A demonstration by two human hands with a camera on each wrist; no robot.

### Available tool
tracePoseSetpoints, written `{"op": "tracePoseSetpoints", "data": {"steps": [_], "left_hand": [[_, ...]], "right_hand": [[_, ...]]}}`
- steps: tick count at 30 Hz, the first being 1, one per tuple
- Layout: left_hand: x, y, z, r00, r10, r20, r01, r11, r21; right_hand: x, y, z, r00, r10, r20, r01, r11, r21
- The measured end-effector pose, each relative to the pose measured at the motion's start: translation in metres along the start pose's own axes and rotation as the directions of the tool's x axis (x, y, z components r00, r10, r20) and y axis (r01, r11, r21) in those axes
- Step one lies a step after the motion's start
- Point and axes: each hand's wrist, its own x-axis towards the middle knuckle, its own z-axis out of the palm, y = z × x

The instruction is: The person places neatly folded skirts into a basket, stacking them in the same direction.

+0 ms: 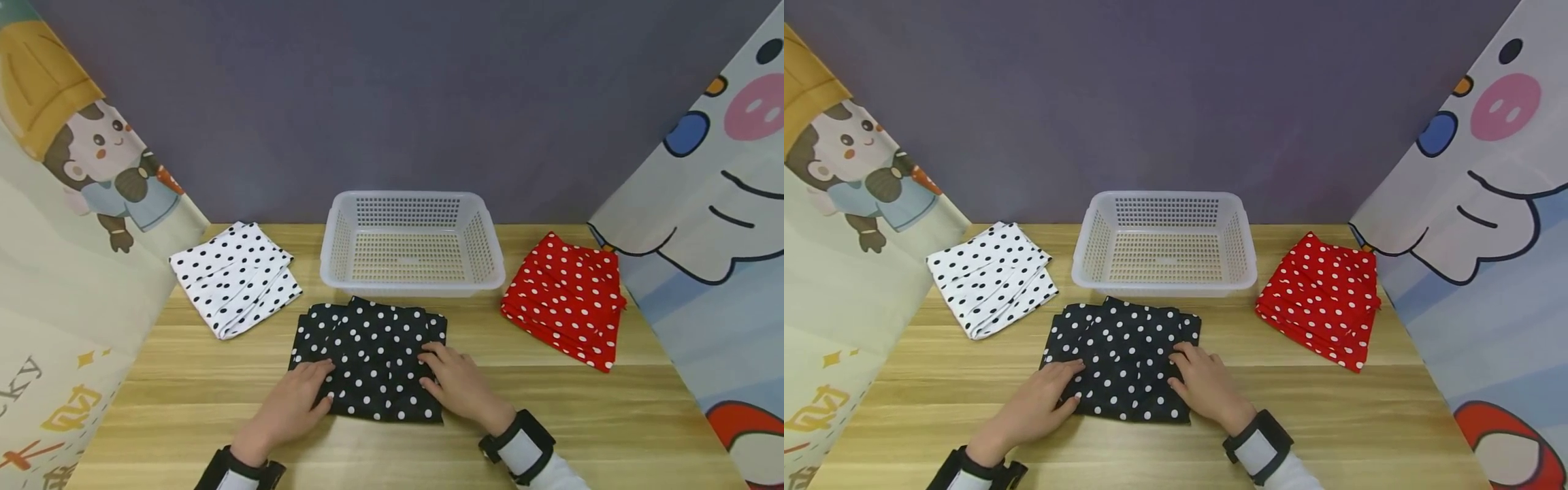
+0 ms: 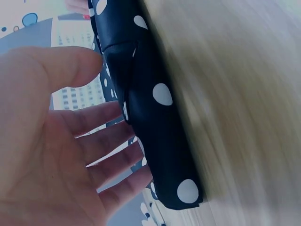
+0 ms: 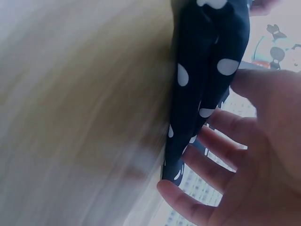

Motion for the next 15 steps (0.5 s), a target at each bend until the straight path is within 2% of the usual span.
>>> {"op": "tracePoseSetpoints", "data": {"steps": [5,9,15], "left_hand": [[0.004,0.006,0.003,1.0,0.022,-0.001,-0.022,1.0,0.0],[0.008,0.008,0.009,0.997,0.077,-0.005,-0.077,0.997,0.013],[0.015,0.014,0.017,0.986,0.161,-0.048,-0.16,0.987,0.032]], "right_hand": [[-0.006,0.008,-0.003,1.0,0.025,0.0,-0.025,1.0,-0.001],[-0.01,0.014,-0.005,0.999,0.047,-0.011,-0.047,0.999,-0.001],[-0.017,0.024,-0.008,0.996,0.085,-0.036,-0.085,0.996,-0.014]]}}
